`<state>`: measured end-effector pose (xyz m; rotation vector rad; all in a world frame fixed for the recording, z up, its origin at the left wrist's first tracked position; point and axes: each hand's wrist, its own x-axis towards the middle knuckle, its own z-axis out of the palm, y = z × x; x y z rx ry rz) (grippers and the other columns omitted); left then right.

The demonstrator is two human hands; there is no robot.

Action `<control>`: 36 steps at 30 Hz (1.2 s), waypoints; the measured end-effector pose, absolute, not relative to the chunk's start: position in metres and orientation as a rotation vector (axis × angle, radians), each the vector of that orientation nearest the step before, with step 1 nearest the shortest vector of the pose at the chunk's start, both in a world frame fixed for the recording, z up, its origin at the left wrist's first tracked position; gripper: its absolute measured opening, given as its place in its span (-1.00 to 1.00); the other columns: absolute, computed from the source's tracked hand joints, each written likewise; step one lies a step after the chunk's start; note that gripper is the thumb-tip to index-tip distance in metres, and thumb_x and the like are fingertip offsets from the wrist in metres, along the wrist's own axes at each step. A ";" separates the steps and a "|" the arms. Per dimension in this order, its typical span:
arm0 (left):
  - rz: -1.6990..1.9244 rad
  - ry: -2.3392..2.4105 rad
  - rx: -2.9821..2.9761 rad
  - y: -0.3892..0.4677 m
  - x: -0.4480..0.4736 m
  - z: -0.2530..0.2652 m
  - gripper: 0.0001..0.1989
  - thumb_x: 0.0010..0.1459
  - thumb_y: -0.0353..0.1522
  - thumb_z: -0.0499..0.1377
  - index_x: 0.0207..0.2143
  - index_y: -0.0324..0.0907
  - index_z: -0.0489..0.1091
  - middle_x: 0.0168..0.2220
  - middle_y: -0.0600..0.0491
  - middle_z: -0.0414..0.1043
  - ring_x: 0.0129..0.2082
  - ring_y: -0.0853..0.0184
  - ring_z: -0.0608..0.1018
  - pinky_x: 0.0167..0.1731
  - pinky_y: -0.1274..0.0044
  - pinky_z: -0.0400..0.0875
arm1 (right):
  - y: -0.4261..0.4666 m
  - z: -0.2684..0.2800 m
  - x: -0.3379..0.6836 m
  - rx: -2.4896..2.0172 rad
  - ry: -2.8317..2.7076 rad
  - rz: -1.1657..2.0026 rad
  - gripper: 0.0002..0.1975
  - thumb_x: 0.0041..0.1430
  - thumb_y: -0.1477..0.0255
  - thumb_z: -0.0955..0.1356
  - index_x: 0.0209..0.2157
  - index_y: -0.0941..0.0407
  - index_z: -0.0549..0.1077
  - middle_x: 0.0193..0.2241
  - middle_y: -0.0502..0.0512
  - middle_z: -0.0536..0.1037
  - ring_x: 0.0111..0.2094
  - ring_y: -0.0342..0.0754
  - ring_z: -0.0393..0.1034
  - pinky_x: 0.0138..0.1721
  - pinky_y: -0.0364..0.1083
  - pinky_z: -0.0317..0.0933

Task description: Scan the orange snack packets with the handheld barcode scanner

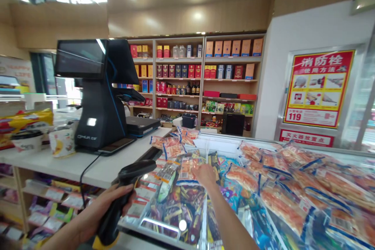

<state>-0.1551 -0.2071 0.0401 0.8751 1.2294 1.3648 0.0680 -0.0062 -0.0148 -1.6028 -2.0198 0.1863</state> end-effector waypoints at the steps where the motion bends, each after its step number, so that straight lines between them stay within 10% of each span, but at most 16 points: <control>1: 1.387 1.246 0.868 -0.212 -0.154 0.039 -0.77 -0.14 -0.25 0.16 -0.57 -0.24 0.23 -0.68 0.16 0.26 -0.71 0.54 0.29 -0.69 0.66 0.17 | -0.004 -0.017 0.067 -1.523 -2.000 0.232 -0.64 -0.07 0.19 0.18 -0.61 0.14 0.43 -0.53 0.20 0.49 -0.43 0.01 0.36 -0.44 -0.11 0.12; 36: 1.136 1.028 1.248 -0.119 -0.023 0.045 -0.71 -0.13 -0.17 0.10 -0.65 -0.22 0.20 -0.77 0.17 0.18 -0.79 0.54 0.19 -0.73 0.63 0.04 | 0.029 0.007 0.192 -1.247 -1.097 0.119 -0.63 -0.05 0.24 0.18 -0.36 0.21 0.41 -0.39 0.21 0.49 -0.35 0.02 0.34 -0.33 -0.08 0.13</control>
